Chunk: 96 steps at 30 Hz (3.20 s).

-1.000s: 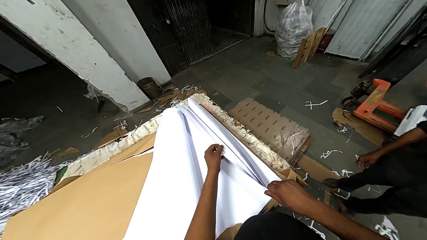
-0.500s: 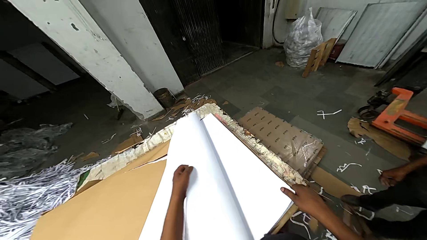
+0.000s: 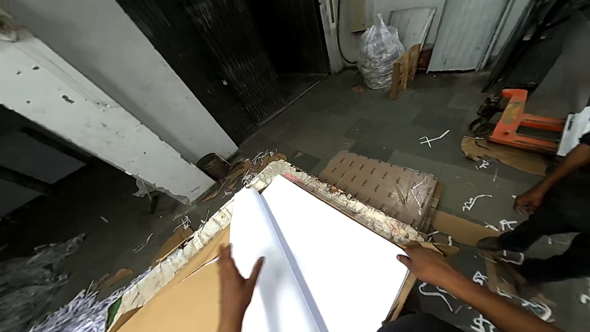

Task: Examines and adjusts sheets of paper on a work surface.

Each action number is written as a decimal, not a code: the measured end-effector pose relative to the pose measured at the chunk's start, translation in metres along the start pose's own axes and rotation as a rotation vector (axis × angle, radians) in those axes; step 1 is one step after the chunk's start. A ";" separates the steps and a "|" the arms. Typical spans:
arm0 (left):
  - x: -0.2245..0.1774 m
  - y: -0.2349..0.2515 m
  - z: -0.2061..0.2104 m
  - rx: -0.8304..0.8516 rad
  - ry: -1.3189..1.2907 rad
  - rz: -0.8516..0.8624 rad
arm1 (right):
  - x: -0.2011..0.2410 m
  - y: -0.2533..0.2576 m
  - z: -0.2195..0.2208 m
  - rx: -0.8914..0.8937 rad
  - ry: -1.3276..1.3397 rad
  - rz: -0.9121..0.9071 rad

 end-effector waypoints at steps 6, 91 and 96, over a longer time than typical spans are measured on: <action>-0.103 0.019 0.151 0.540 -0.454 0.040 | 0.053 -0.035 -0.003 -0.054 -0.283 -0.333; -0.076 0.034 0.190 0.430 -0.851 -0.802 | 0.063 -0.052 0.004 -0.073 -0.323 -0.988; -0.077 0.035 0.189 0.442 -0.843 -0.802 | 0.064 -0.054 0.004 -0.082 -0.329 -1.002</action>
Point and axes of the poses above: each hand's wrist, its own y-axis towards the middle knuckle, its own z-axis out of the palm, x = y × z, the point moved 6 cm from there along y, towards the middle knuckle, and after that the axes turned 2 degrees about x, right-handed, at the moved point
